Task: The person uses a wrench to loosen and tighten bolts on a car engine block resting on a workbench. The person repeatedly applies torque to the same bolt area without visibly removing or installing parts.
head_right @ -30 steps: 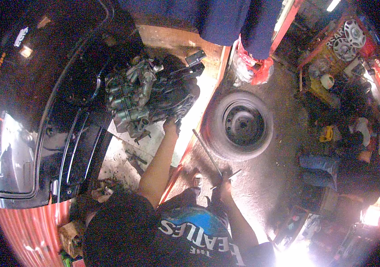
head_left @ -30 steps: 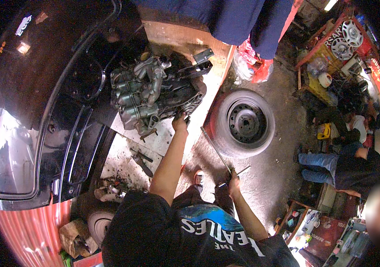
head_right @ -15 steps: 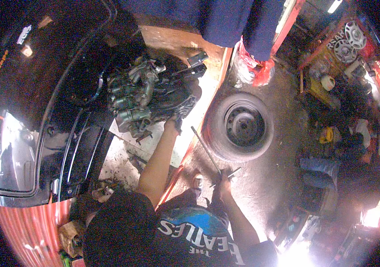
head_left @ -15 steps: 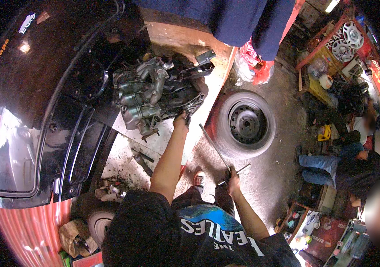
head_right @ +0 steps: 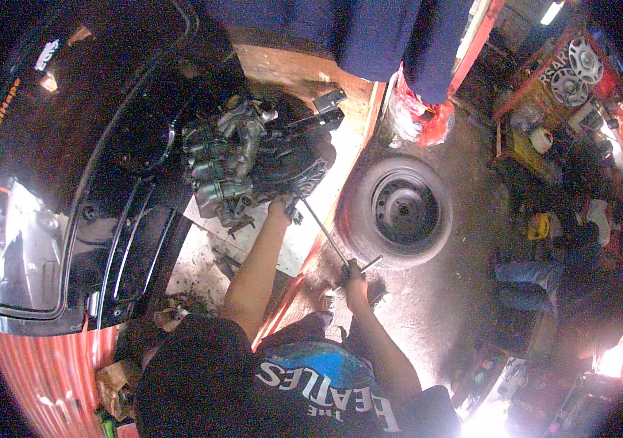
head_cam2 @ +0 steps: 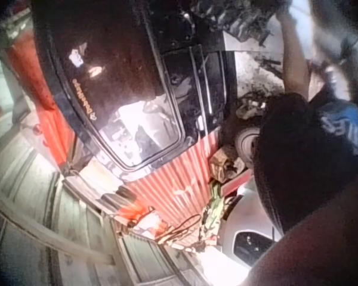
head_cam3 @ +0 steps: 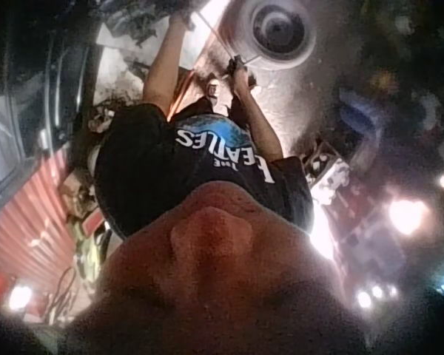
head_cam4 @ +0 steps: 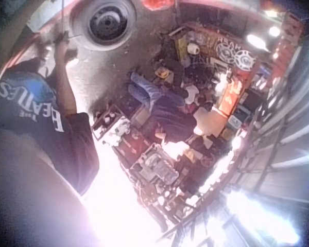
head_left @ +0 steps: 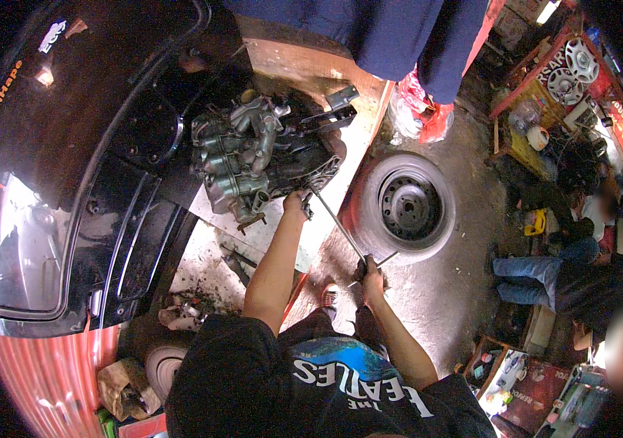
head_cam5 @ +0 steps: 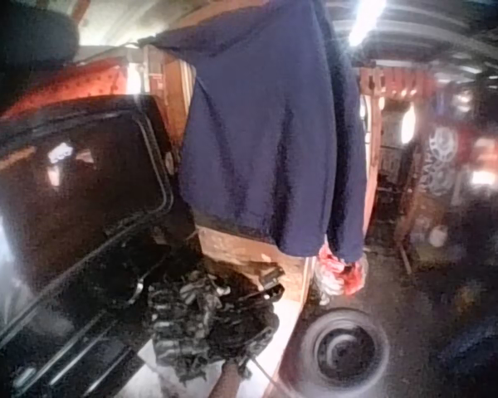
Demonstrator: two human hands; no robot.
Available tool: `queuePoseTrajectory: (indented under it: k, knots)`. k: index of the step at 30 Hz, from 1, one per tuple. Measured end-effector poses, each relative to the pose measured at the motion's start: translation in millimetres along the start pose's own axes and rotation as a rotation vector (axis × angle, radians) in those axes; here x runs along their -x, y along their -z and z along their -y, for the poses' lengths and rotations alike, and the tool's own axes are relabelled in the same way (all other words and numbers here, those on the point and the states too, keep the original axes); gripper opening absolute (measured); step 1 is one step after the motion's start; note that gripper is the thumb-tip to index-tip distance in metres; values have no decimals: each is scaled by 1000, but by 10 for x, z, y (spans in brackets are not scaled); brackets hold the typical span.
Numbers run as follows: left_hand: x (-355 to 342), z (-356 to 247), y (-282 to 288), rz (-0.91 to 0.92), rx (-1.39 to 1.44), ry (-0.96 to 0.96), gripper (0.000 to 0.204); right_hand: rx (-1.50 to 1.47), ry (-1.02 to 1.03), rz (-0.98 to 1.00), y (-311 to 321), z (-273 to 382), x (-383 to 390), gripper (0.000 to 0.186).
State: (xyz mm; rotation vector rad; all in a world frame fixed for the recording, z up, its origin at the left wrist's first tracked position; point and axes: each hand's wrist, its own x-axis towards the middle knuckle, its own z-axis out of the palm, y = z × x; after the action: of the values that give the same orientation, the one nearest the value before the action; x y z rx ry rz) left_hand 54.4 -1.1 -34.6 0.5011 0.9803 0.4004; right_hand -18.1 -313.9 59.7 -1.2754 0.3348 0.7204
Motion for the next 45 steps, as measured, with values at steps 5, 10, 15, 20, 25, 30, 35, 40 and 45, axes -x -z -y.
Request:
queuePoseTrajectory:
  k: [5, 10, 15, 20, 25, 30, 35, 40, 45]
  knots:
    - [201, -87, -95, -59, 32, 36, 9, 15, -21, -55, 2, -12, 3, 36]
    - [263, -135, -110, -19, -1, 28, 9, 10, -34, -13, 98, -113, -57, 37]
    - [338, -155, -146, -45, -3, 13, 10, -14, -49, 39, 158, -234, -135, 44]
    - [377, -180, -153, -40, -42, -37, 10, 24, -41, -37, 108, -239, -118, 47]
    - [440, -196, -186, -48, -247, -98, 18, -118, -67, 10, 46, -259, -82, 32]
    - [532, -194, -218, -135, -248, -194, 23, -126, -49, 86, 8, -286, -38, 32]
    - [509, -178, -187, -144, -450, -271, 39, 6, 29, 71, -76, -200, 125, 36]
    - [519, -130, -159, -96, -461, -391, 43, 366, 198, 0, -132, -149, 186, 40]
    - [520, -152, -169, -111, -571, -413, 43, 613, 387, 63, -92, -122, 133, 41]
